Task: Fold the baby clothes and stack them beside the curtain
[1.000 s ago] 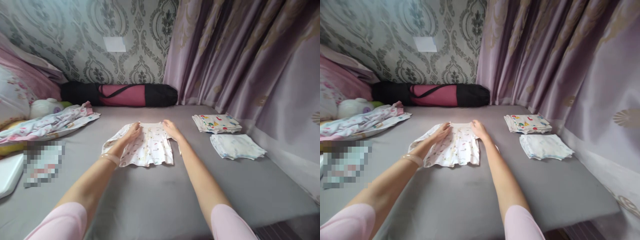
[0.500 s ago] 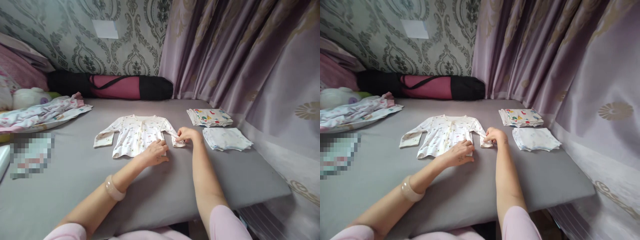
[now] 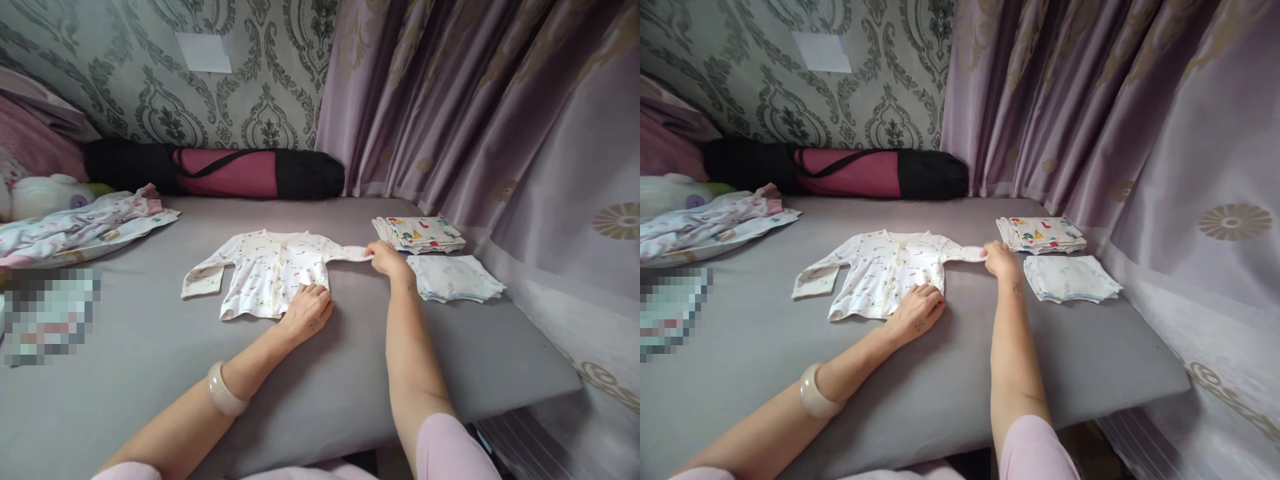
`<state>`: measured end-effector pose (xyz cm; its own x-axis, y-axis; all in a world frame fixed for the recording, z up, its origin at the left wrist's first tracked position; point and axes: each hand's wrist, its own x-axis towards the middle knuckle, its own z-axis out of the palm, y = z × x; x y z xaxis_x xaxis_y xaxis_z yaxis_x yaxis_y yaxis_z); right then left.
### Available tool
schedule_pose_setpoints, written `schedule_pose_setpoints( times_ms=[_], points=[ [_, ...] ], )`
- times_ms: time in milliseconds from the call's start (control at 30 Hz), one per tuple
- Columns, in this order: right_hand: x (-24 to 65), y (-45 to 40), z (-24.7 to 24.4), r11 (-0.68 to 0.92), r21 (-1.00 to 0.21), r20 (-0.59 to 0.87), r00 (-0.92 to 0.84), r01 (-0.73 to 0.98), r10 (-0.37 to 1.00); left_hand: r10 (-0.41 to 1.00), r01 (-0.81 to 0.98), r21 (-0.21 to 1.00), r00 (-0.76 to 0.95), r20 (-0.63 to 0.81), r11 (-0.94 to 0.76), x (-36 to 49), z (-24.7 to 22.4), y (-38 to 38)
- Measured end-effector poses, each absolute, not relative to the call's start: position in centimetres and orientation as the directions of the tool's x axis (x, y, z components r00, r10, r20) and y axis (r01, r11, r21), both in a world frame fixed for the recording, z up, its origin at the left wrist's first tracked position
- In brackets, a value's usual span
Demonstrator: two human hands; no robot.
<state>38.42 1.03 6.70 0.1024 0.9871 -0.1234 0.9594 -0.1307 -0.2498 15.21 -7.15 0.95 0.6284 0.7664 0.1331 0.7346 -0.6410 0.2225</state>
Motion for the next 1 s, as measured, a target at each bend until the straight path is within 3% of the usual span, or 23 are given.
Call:
schedule_pose_setpoints(
  times_ms=[100,300,400,500,667,767,1000],
  points=[
    [39.4,1.6,6.0,-0.208,-0.214,-0.298,0.139,0.954,0.944,0.779,0.731,0.275,0.610,0.146,-0.624,15.1,1.0,-6.9],
    [40.7,2.3,4.4,-0.287,-0.263,-0.038,0.287,0.921,0.957,0.836,0.723,0.426,0.513,0.197,-0.544,15.2,0.9,-6.9],
    [40.7,2.5,3.1,-0.369,-0.237,-0.032,0.373,0.899,0.927,0.835,0.639,0.563,0.515,0.193,-0.524,15.2,0.8,-7.0],
    [41.0,2.7,2.1,-0.416,-0.278,-0.053,0.418,0.866,0.907,0.789,0.563,0.618,0.593,0.160,-0.548,14.9,1.2,-6.1],
    [42.3,3.2,1.7,-0.435,-0.503,-0.183,0.400,0.747,0.898,0.835,0.610,0.603,0.516,0.190,-0.514,14.5,2.3,0.5],
    [42.7,3.4,1.6,-0.416,-0.596,-0.175,0.394,0.687,0.902,0.876,0.719,0.510,0.445,0.185,-0.472,14.8,2.5,6.1],
    [43.0,2.5,1.7,-0.366,-0.778,-0.201,0.349,0.511,0.915,0.861,0.778,0.383,0.496,0.112,-0.497,17.0,0.6,13.1]
  ],
)
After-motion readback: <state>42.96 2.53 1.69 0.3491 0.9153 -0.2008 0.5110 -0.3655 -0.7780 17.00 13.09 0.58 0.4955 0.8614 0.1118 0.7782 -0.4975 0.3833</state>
